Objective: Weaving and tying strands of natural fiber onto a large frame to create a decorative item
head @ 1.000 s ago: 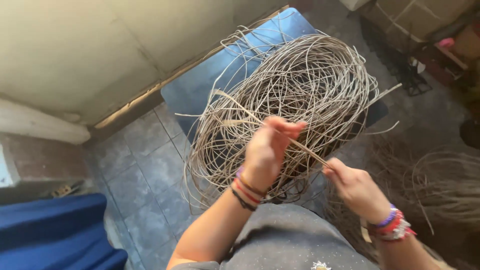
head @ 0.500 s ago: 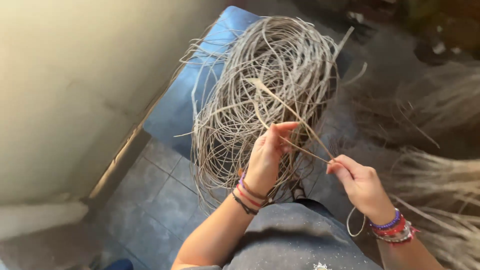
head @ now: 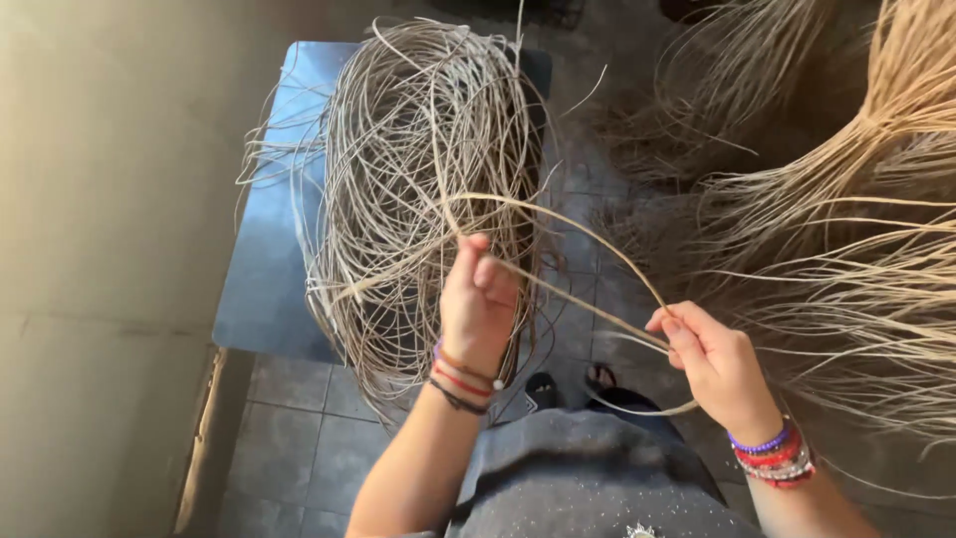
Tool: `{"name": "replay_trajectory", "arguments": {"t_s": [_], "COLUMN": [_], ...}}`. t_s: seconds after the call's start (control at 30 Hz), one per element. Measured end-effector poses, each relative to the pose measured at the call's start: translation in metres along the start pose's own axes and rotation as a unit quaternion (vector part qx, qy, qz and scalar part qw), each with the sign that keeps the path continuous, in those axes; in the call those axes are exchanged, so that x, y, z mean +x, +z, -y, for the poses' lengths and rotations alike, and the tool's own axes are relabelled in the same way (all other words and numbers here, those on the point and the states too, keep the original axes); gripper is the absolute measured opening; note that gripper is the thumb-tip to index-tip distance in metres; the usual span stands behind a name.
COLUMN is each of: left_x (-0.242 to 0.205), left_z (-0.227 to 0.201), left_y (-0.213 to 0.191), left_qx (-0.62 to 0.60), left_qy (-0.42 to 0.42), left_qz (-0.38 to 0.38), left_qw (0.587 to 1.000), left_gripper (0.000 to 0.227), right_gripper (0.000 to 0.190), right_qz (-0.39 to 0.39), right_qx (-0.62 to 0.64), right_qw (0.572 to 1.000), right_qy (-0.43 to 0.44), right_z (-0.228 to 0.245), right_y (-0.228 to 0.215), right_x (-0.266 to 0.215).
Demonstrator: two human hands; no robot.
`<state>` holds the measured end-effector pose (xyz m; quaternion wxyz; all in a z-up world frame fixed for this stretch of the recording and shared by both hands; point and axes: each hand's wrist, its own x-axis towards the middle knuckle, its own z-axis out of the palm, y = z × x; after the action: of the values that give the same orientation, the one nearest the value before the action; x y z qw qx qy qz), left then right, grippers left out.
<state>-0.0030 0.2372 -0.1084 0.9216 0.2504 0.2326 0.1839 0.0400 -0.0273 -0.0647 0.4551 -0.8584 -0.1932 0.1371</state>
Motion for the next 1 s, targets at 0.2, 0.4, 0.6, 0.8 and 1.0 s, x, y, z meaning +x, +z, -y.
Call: {"name": "replay_trajectory", "arguments": {"t_s": [0.2,0.4,0.6,0.8,1.0], "left_x": [-0.030,-0.028,-0.022,-0.004,0.001], "left_z": [0.030,0.045,0.041,0.008,0.011], "left_y": [0.013,-0.001,-0.015,-0.008,-0.009], "left_qx": [0.080,0.066,0.159,0.428,0.278], "left_qy": [0.057,-0.015,-0.061,0.032,-0.031], "left_qz": [0.034,-0.019,0.080,0.129,0.152], "left_qw": [0.995,0.998,0.982,0.894,0.948], "left_gripper": [0.027,0.027,0.043,0.027,0.021], "right_gripper": [0.023,0.018,0.013,0.010,0.010], "right_qz": [-0.003,0.142,0.271,0.245,0.078], "right_qx": [0.049,-0.031,-0.141,-0.178,-0.037], "right_qw": [0.999,0.989,0.952,0.953,0.995], "right_qy": [-0.001,-0.033,-0.014,-0.002,0.054], "right_z": [0.039,0.046,0.038,0.039,0.018], "right_y": [0.017,0.010,0.011,0.050,0.117], "right_x": [0.008,0.029,0.032,0.042,0.041]}}
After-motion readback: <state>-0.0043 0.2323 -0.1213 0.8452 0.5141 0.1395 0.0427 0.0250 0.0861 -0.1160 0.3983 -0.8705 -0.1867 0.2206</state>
